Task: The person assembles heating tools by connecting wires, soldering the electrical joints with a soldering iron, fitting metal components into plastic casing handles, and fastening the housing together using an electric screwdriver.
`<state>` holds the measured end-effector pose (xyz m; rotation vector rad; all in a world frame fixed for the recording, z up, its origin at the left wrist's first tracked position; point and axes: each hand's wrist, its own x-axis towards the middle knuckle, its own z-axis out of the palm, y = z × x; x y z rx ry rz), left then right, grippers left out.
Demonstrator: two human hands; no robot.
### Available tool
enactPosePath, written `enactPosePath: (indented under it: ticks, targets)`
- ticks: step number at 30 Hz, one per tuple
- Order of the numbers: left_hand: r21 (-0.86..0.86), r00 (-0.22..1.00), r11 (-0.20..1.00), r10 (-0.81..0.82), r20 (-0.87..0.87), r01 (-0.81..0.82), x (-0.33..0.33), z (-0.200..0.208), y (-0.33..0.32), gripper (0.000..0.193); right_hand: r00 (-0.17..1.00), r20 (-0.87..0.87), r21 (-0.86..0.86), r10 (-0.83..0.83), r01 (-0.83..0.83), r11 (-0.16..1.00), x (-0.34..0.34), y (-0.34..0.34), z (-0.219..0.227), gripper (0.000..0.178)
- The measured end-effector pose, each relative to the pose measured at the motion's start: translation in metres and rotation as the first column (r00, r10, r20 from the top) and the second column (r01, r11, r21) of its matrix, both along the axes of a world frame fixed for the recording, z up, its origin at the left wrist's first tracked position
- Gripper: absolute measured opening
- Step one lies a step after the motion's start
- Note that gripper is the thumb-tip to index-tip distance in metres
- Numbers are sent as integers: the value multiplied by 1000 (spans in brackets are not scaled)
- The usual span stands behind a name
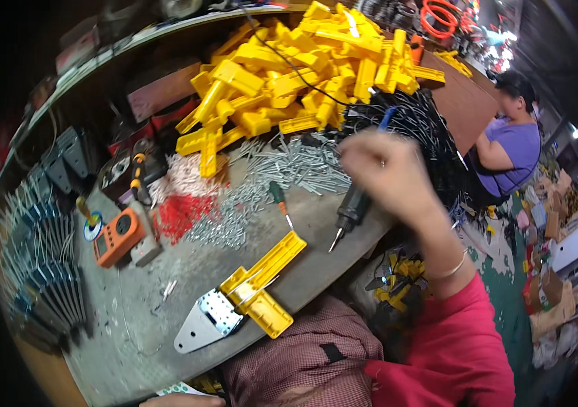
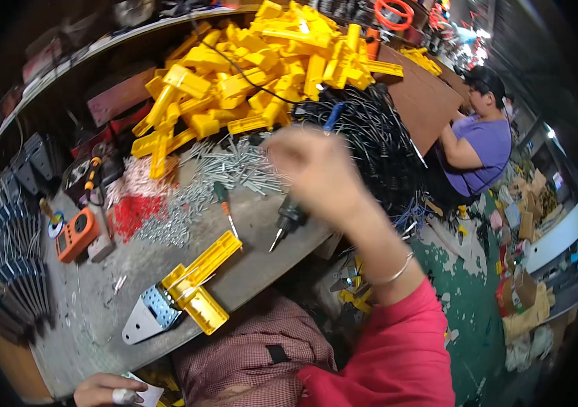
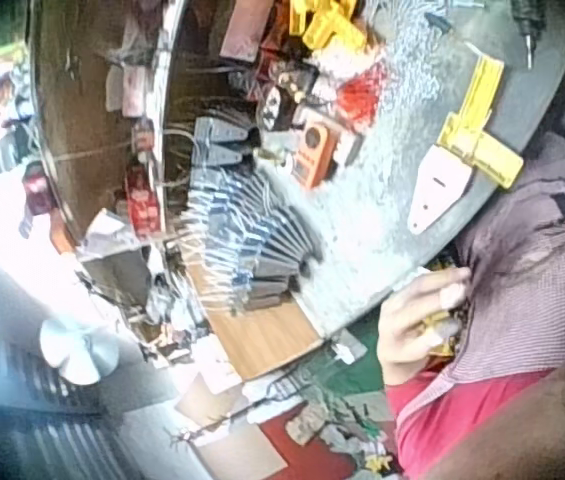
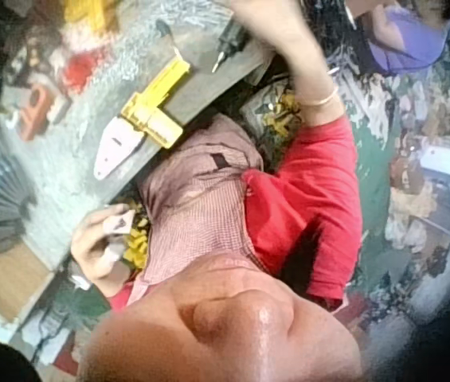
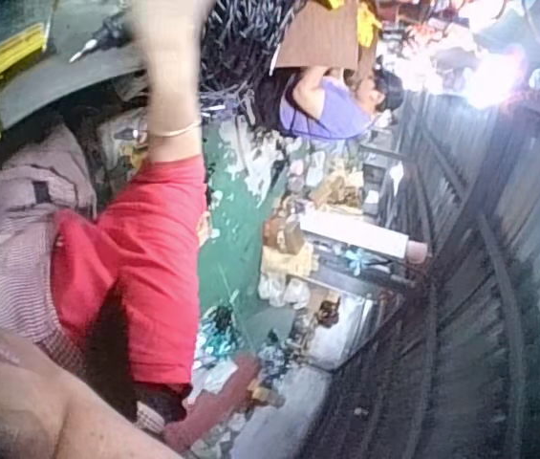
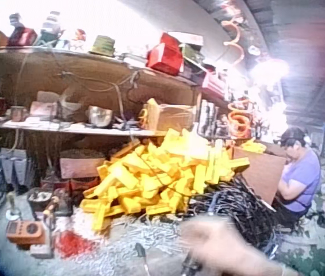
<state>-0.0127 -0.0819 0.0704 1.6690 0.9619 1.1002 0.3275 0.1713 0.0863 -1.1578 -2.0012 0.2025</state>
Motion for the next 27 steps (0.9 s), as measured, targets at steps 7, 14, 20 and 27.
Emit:
enactPosePath:
  ticks: [7,14,20,27]
  targets:
    - [248,478,959,283,-831,-138,30,-76,93,107,455,224,322,-862,800,506,205,101,5,34]
    - [160,414,919,312,-855,-362,14,-90,76,74,611,151,269,-777,731,627,219,132,5,34]
    - [245,332,905,363,-871,-347,-23,-93,53,86,580,104,458,-808,693,557,207,117,16,27]
    - [339,481,879,470,-740,-336,16,-53,73,78,978,-183,-69,-102,91,993,52,-1,41,25]
